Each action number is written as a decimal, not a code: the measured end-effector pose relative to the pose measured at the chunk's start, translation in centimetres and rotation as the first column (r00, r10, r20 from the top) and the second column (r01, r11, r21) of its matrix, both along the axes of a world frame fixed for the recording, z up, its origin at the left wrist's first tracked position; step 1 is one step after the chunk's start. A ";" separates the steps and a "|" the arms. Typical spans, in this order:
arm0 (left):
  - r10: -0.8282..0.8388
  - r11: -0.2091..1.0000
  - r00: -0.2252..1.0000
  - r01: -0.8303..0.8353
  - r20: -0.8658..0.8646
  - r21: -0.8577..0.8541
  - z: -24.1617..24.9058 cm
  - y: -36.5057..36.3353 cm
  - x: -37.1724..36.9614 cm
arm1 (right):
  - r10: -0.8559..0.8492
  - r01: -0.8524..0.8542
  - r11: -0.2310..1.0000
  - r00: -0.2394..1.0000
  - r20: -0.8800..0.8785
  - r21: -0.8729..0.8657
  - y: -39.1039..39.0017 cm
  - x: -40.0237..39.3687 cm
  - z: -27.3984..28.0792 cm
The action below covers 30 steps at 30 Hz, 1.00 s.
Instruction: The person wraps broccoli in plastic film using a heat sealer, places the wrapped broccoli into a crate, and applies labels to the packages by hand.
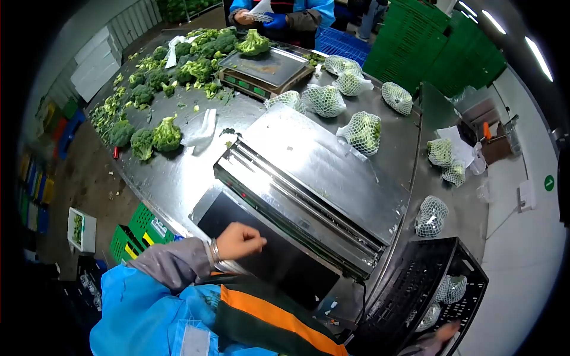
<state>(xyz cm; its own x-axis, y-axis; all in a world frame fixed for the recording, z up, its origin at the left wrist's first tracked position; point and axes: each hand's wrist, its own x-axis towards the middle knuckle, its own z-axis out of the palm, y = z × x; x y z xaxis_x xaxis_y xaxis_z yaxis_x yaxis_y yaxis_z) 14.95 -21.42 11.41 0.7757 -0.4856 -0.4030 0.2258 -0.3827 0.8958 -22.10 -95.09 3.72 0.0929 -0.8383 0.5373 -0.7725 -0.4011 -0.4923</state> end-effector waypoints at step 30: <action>-0.001 0.966 0.465 0.229 0.885 -0.120 -13.2 0.7 1.1 | 0.881 -0.692 0.466 0.423 -0.213 0.552 39.5 84.7 0.8</action>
